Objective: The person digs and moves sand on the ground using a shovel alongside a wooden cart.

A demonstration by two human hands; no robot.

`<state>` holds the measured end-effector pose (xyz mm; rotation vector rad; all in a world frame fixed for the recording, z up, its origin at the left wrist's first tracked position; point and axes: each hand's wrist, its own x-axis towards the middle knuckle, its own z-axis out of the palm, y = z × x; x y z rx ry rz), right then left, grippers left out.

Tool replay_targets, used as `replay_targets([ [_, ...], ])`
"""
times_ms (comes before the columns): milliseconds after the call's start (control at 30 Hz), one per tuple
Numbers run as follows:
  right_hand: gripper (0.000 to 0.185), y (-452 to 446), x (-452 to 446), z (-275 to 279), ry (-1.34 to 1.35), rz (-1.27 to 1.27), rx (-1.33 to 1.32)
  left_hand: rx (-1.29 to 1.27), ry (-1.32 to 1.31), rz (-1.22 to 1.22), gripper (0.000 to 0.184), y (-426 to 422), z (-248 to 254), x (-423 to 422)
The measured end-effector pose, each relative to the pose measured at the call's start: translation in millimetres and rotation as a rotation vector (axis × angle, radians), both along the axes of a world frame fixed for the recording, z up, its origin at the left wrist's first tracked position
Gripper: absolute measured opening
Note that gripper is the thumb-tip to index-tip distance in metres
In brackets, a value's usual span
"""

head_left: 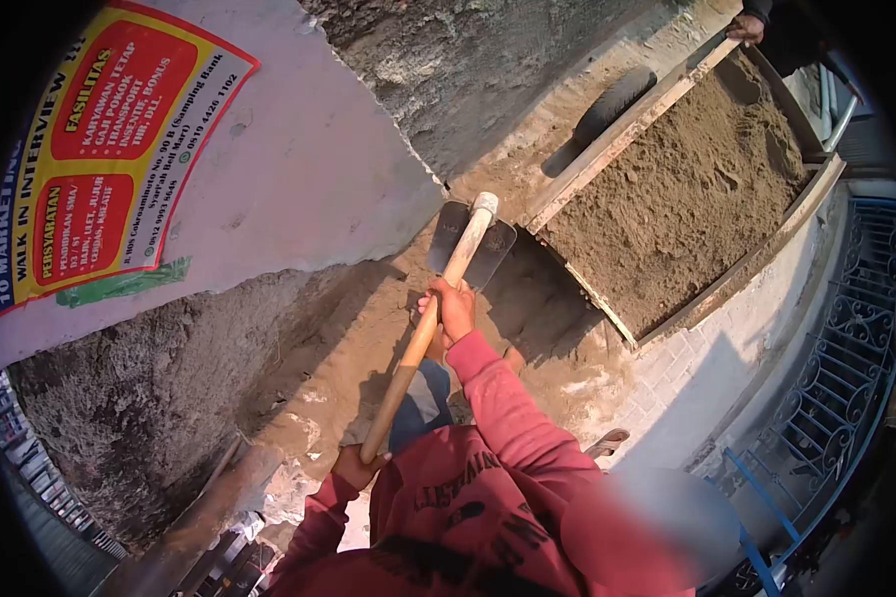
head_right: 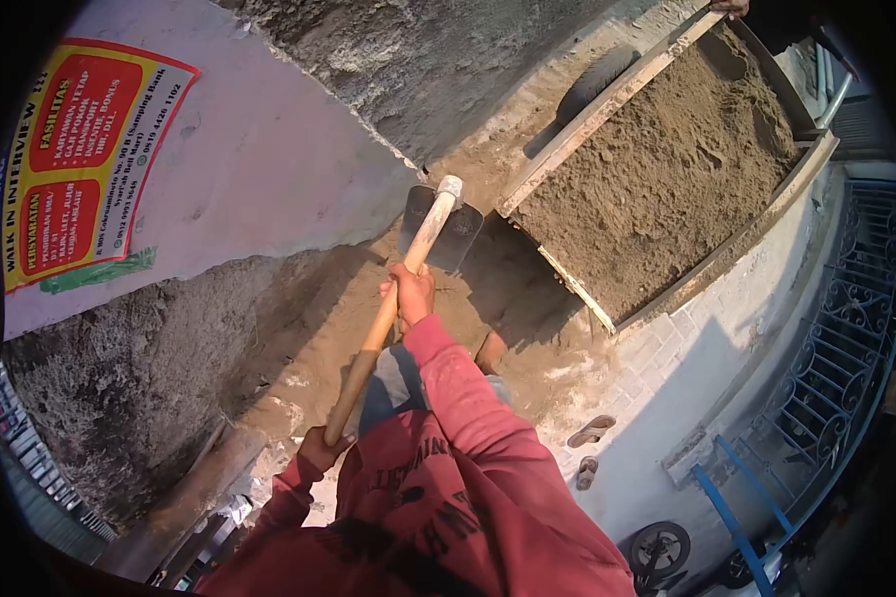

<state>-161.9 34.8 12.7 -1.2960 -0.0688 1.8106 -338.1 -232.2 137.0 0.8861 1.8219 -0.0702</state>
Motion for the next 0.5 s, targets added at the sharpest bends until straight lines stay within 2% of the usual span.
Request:
replay_targets([
  [67, 0.016, 28, -20, -27, -0.024, 0.026, -0.12, 0.012, -0.075, 0.008, 0.048, 47, -17, 6],
  [100, 0.016, 46, -27, -51, -0.033, -0.007, -0.111, 0.054, -0.079, 0.009, 0.047, 68, -43, 8],
  [167, 0.011, 65, -43, -96, -0.202, 0.036, -0.121, 0.079, -0.08, -0.013, 0.047, 91, -74, 8],
  [233, 0.009, 102, -41, -134, -0.286, 0.016, -0.122, -0.001, -0.07, 0.003, 0.046, 129, -116, 5],
  [300, 0.01, 129, -31, -179, -0.394, 0.049, -0.153, 0.064, -0.129, -0.026, 0.047, 156, -175, 5],
  [367, 0.017, 160, -19, -212, -0.476, 0.01, -0.166, 0.171, -0.151, -0.066, 0.048, 200, -209, 23],
  [400, 0.019, 175, -12, -241, -0.496, 0.04, -0.159, 0.074, -0.175, -0.013, 0.048, 222, -231, 28],
  [433, 0.022, 194, -6, -261, -0.648, 0.079, -0.147, -0.014, -0.201, 0.051, 0.049, 246, -259, 38],
  [467, 0.04, 213, 6, -283, -0.719, 0.217, -0.178, 0.032, -0.118, -0.014, 0.047, 266, -297, 48],
  [500, 0.042, 232, 16, -307, -0.787, 0.234, -0.152, 0.065, -0.031, -0.091, 0.046, 281, -333, 56],
])
